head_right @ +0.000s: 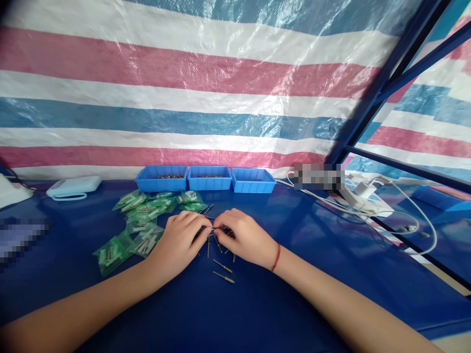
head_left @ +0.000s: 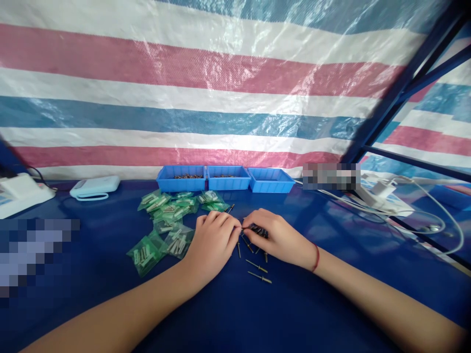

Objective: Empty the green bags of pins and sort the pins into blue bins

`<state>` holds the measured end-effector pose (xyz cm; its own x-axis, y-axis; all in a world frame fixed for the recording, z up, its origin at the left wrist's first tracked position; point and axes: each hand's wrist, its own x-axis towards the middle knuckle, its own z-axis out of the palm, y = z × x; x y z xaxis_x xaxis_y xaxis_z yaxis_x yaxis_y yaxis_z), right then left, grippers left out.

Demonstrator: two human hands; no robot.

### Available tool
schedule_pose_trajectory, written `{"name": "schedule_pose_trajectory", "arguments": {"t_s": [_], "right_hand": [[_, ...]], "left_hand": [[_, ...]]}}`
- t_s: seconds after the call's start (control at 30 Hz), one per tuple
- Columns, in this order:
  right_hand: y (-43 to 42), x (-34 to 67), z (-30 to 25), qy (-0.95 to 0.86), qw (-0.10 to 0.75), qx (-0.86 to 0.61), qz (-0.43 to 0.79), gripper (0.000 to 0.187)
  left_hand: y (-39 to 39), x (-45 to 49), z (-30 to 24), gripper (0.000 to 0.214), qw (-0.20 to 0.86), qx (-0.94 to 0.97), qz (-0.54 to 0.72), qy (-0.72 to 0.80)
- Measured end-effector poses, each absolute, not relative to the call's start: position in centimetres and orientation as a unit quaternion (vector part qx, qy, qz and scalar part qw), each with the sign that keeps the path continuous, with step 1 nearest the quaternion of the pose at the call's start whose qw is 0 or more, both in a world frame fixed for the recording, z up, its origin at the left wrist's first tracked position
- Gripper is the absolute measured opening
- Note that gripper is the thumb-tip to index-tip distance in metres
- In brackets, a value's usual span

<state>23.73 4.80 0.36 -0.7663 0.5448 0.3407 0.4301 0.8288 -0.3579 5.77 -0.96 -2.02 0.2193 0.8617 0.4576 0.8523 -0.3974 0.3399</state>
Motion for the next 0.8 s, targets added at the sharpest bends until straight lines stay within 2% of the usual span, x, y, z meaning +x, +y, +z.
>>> {"name": "schedule_pose_trajectory", "arguments": {"t_s": [0.23, 0.5, 0.8], "right_hand": [[4.68, 23.50, 0.51, -0.881, 0.295, -0.299, 0.217, 0.009], [5.28, 23.52, 0.25, -0.811, 0.317, -0.327, 0.367, 0.017], [5.22, 23.46, 0.57, -0.729, 0.364, -0.347, 0.464, 0.021]], "left_hand": [[-0.79, 5.62, -2.02, 0.010, 0.035, 0.760, 0.363, 0.539], [-0.65, 5.45, -1.92, 0.005, 0.058, 0.736, 0.414, 0.532], [-0.68, 5.45, -1.62, 0.006, 0.063, 0.726, 0.435, 0.528]]}}
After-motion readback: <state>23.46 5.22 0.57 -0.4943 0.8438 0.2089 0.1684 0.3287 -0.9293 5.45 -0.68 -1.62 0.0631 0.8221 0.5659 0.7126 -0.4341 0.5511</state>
